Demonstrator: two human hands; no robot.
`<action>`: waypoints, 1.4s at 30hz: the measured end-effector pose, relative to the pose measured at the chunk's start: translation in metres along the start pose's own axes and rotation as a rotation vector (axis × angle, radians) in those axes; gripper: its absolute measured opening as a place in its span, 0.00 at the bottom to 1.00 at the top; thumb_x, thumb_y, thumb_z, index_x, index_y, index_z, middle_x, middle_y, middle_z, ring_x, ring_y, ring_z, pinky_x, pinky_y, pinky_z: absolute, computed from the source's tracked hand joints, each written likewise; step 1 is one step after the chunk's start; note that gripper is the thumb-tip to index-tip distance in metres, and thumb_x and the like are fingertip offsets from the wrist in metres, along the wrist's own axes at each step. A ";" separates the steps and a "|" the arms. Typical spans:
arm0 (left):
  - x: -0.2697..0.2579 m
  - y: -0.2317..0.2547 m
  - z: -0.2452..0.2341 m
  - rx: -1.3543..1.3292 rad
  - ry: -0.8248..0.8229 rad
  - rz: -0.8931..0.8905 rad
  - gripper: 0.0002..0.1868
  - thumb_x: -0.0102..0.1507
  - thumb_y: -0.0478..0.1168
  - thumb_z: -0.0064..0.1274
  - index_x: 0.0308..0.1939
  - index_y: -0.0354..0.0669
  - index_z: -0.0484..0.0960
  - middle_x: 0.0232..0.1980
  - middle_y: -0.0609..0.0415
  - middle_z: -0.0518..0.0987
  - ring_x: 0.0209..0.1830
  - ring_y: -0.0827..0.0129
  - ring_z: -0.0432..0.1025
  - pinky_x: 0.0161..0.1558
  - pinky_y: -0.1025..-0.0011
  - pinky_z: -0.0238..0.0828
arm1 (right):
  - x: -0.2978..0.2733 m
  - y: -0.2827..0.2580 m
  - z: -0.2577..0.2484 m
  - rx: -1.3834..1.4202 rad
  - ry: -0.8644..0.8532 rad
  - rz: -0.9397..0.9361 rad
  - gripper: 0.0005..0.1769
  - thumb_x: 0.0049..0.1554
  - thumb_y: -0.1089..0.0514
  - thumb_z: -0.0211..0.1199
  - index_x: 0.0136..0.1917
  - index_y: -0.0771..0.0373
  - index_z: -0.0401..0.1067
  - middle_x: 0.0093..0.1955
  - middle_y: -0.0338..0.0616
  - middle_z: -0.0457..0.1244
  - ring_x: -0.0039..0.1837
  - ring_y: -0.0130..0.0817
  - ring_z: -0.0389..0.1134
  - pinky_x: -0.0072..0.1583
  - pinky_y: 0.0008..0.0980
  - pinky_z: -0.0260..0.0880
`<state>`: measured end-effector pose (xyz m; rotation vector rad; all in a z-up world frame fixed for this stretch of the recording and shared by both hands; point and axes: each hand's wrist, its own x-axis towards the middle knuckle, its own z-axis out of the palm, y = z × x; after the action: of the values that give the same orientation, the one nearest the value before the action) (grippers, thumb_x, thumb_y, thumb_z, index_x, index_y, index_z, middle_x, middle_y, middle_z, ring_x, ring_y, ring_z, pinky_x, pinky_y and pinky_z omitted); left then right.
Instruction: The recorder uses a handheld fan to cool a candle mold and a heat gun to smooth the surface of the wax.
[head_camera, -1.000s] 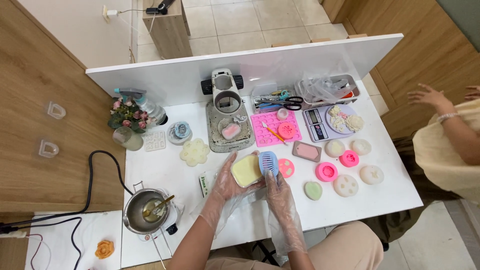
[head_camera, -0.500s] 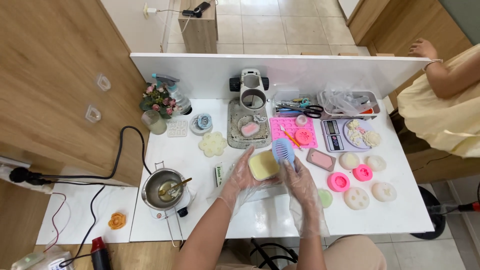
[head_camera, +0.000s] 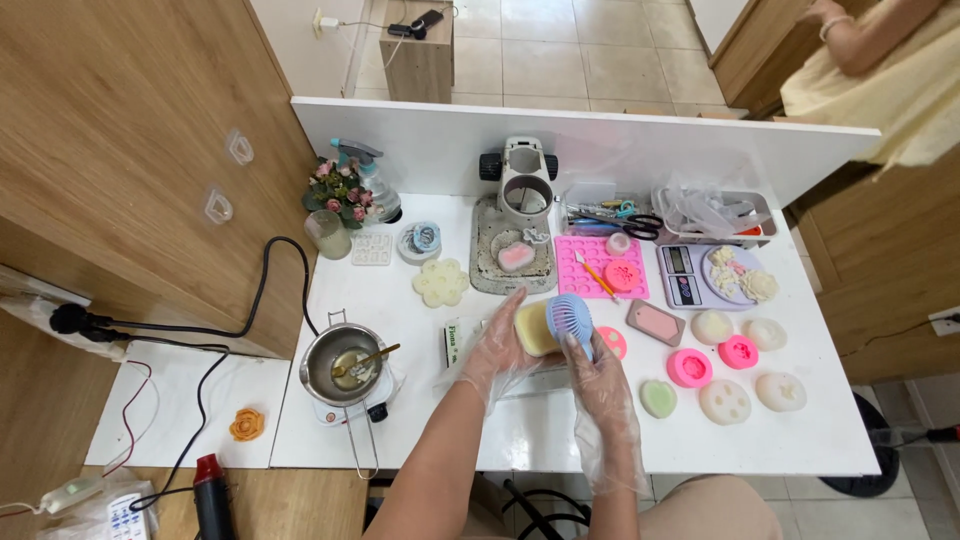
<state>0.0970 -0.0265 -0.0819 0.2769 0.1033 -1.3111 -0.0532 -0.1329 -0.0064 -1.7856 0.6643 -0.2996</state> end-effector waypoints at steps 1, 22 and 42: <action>-0.002 -0.001 0.003 -0.012 -0.013 -0.019 0.41 0.68 0.68 0.37 0.70 0.37 0.70 0.67 0.40 0.75 0.67 0.47 0.71 0.70 0.41 0.60 | -0.002 0.005 0.001 0.027 0.005 0.023 0.33 0.60 0.40 0.60 0.69 0.65 0.69 0.50 0.44 0.72 0.50 0.27 0.69 0.54 0.28 0.69; -0.011 -0.005 0.016 -0.088 -0.092 -0.067 0.37 0.69 0.68 0.39 0.67 0.43 0.72 0.67 0.42 0.75 0.65 0.52 0.71 0.65 0.42 0.65 | -0.026 -0.016 -0.017 0.168 0.222 0.107 0.30 0.66 0.32 0.45 0.47 0.59 0.70 0.26 0.36 0.55 0.27 0.25 0.54 0.32 0.29 0.60; -0.015 -0.003 0.019 -0.035 -0.045 -0.076 0.38 0.68 0.69 0.39 0.68 0.44 0.73 0.66 0.46 0.76 0.64 0.52 0.72 0.64 0.43 0.67 | -0.034 -0.027 -0.002 0.460 0.221 0.269 0.30 0.64 0.31 0.51 0.46 0.61 0.70 0.29 0.34 0.55 0.30 0.25 0.53 0.35 0.27 0.56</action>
<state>0.0890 -0.0177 -0.0600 0.2157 0.0996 -1.3892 -0.0740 -0.1102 0.0238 -1.2196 0.9008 -0.4313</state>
